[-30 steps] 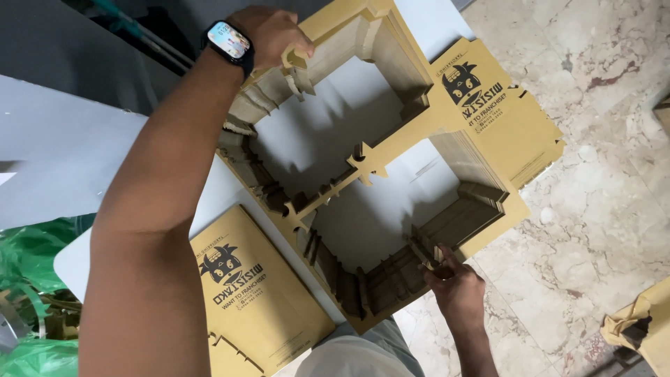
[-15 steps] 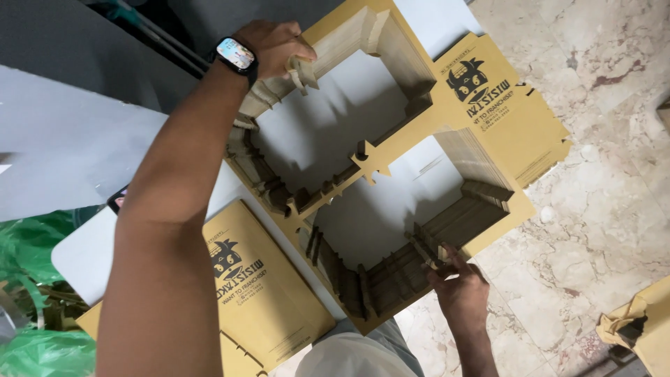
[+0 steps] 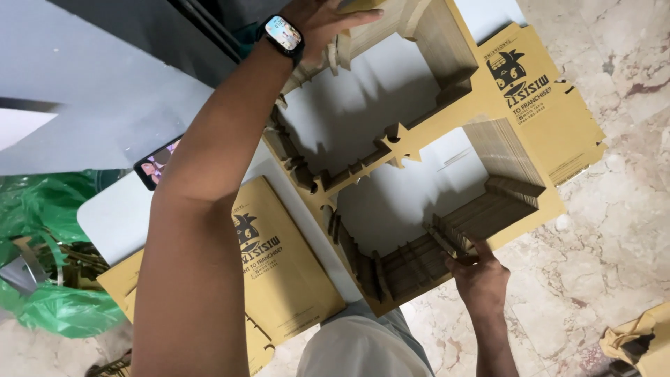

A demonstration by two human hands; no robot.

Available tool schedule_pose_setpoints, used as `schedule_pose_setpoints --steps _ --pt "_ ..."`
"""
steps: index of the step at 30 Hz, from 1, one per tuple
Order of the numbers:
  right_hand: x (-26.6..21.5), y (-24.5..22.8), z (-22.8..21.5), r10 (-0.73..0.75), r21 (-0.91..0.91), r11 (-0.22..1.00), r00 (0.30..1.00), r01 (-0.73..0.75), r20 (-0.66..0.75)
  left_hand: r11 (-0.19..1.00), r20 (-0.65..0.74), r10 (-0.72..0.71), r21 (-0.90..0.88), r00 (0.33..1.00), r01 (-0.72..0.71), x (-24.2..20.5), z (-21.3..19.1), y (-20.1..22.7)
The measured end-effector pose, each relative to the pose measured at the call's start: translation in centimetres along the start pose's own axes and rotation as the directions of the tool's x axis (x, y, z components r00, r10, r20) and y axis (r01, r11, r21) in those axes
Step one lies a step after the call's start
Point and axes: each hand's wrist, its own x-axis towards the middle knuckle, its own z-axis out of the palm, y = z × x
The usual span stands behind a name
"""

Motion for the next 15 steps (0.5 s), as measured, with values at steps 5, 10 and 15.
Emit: schedule_pose_setpoints --steps 5,10,15 --pt "0.3 0.1 -0.2 0.064 -0.106 0.993 0.997 -0.06 0.038 0.994 -0.344 -0.093 -0.08 0.934 0.07 -7.0 -3.7 5.6" --pt "-3.3 -7.9 -6.5 0.292 -0.197 0.949 0.923 -0.247 0.25 0.865 -0.622 -0.501 -0.386 0.602 0.321 -22.0 -2.2 17.1" --pt "-5.3 1.9 -6.7 -0.086 -0.066 0.995 0.983 0.076 -0.164 0.328 -0.437 -0.899 -0.65 0.015 0.686 -38.9 11.3 32.1"
